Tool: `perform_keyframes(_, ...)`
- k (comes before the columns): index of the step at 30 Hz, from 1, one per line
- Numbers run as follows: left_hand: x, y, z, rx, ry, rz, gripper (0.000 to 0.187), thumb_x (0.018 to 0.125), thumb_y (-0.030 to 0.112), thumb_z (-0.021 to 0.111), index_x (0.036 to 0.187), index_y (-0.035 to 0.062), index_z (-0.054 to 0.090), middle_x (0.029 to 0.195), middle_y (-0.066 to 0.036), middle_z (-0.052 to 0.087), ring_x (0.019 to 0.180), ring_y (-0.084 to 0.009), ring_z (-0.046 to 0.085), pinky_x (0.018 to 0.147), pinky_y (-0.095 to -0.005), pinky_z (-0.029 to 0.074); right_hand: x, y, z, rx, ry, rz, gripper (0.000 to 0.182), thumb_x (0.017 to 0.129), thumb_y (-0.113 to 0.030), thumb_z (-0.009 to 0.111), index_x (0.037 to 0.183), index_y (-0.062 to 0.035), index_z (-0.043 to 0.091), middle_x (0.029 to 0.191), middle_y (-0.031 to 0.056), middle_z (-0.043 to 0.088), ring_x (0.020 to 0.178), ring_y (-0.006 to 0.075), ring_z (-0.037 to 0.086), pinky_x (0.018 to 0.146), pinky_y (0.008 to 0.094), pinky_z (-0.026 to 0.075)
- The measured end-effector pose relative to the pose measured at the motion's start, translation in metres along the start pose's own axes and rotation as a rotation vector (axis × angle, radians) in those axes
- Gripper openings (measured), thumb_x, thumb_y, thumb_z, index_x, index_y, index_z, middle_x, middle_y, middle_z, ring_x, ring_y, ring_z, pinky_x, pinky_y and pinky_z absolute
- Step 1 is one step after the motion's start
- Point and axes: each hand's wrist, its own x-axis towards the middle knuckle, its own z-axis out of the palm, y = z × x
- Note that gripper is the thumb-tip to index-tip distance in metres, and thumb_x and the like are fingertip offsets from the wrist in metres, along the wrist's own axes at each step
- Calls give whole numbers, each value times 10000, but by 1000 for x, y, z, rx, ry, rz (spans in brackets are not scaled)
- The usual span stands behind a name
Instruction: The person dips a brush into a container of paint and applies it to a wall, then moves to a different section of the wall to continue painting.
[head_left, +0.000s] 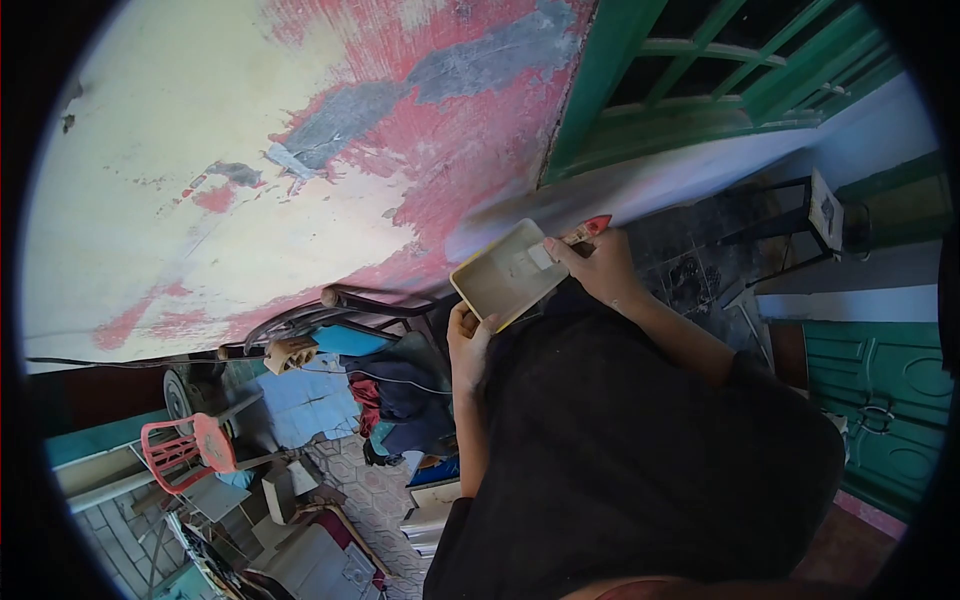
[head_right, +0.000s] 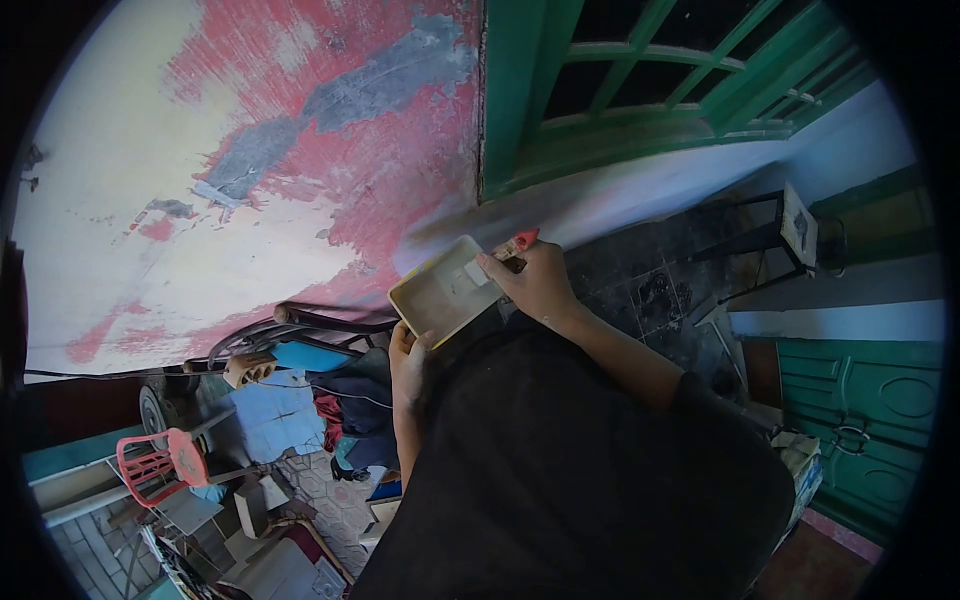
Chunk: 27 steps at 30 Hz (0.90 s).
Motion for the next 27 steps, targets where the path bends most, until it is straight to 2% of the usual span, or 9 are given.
perform_keyframes(3,3,1,2,2,3,-5,437,911,81,686,1292,-20,497,1165,-132,662,1081,-175,636,979,-312,492,0,-1,0,9,14,3,229,902,-186,768,874,39,735,785,148,743,702,215,739,654,325,556)
perform_keyframes(9,4,-1,3,-1,-20,21,457,909,91,694,1303,-19,489,1185,-141,657,1106,-190,632,1006,-324,481,0,4,-4,36,20,49,225,903,-182,768,881,41,738,796,137,750,711,190,739,660,312,558)
perform_keyframes(11,3,-1,4,6,-19,19,466,908,100,703,1304,-18,487,1187,-140,656,1107,-192,631,1008,-328,479,0,-2,-8,56,13,108,200,920,-148,750,902,51,755,772,105,752,693,106,692,623,270,520)
perform_keyframes(17,2,-2,4,-20,-7,15,459,907,99,701,1297,-21,492,1181,-141,661,1096,-189,635,991,-322,485,-1,4,-3,74,52,36,206,933,-173,741,910,32,762,726,54,729,646,76,644,589,260,495)
perform_keyframes(18,2,-2,4,-20,-7,16,459,907,99,701,1297,-21,492,1181,-141,661,1096,-189,635,991,-322,485,-2,3,-4,75,52,35,206,933,-173,741,910,32,762,726,54,729,646,76,644,589,260,495)
perform_keyframes(20,2,-2,3,-16,7,14,445,907,90,689,1292,-26,499,1159,-138,671,1076,-186,643,976,-319,490,-2,0,-6,30,21,102,226,914,-189,761,890,35,751,786,118,753,710,149,723,661,292,547)
perform_keyframes(23,2,-3,1,-3,12,21,433,908,83,676,1289,-32,504,1139,-135,679,1059,-184,649,961,-318,496,-2,1,-8,70,-27,215,232,914,-199,760,905,32,755,771,114,750,687,151,710,661,288,542)
perform_keyframes(27,3,-4,-2,-19,4,8,433,912,84,672,1292,-37,503,1137,-135,680,1049,-180,649,947,-314,498,-5,3,-12,155,-57,266,219,910,-179,766,931,39,758,811,117,749,718,148,709,671,286,534)
